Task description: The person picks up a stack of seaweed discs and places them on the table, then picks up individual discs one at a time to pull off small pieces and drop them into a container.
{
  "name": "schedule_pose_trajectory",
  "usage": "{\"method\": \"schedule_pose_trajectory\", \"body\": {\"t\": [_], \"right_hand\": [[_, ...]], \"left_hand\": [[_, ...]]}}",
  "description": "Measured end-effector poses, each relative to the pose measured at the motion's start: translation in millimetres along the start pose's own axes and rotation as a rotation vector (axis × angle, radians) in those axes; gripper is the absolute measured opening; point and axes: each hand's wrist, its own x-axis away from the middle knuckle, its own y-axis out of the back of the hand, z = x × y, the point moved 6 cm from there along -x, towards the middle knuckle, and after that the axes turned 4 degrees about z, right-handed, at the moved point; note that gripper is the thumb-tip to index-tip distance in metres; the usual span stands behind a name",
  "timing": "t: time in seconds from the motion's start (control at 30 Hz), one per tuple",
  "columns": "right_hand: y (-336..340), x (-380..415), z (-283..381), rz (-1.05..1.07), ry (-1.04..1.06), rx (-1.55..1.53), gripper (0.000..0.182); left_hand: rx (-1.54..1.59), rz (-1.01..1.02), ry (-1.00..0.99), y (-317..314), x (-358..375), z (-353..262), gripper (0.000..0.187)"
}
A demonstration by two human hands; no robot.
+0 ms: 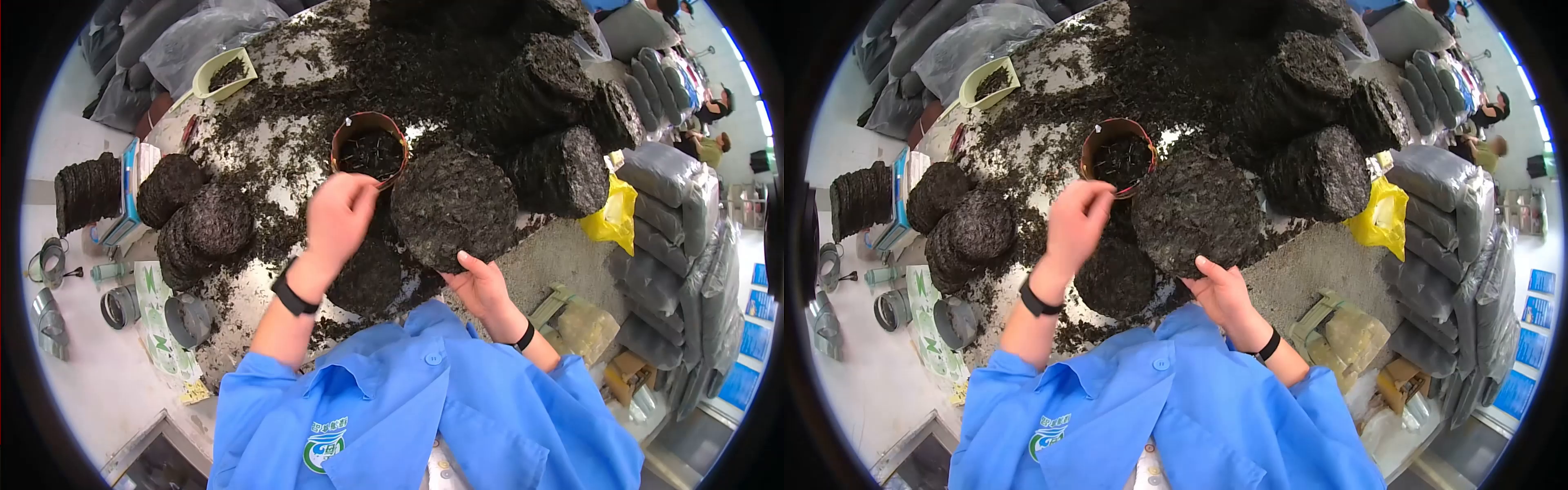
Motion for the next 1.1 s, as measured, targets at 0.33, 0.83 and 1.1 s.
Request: {"method": "schedule_pose_trajectory", "body": {"t": [0.33,0.83,1.1], "right_hand": [[-11,-12,-23,0.031,-0.032,0.019,0.028],[-22,-16,-3,-0.018,-0.027,0.039,0.024],[-6,-9,36,-0.144,0.256,0.18,0.022]], "left_hand": [[-0.053,0.066,-0.211,-57,53,-35,0.012],[0.663,0.306,0.261,-64,-5,7,0.003],[-0.1,0.165,0.34,-21,-50,81,0.009]]}}
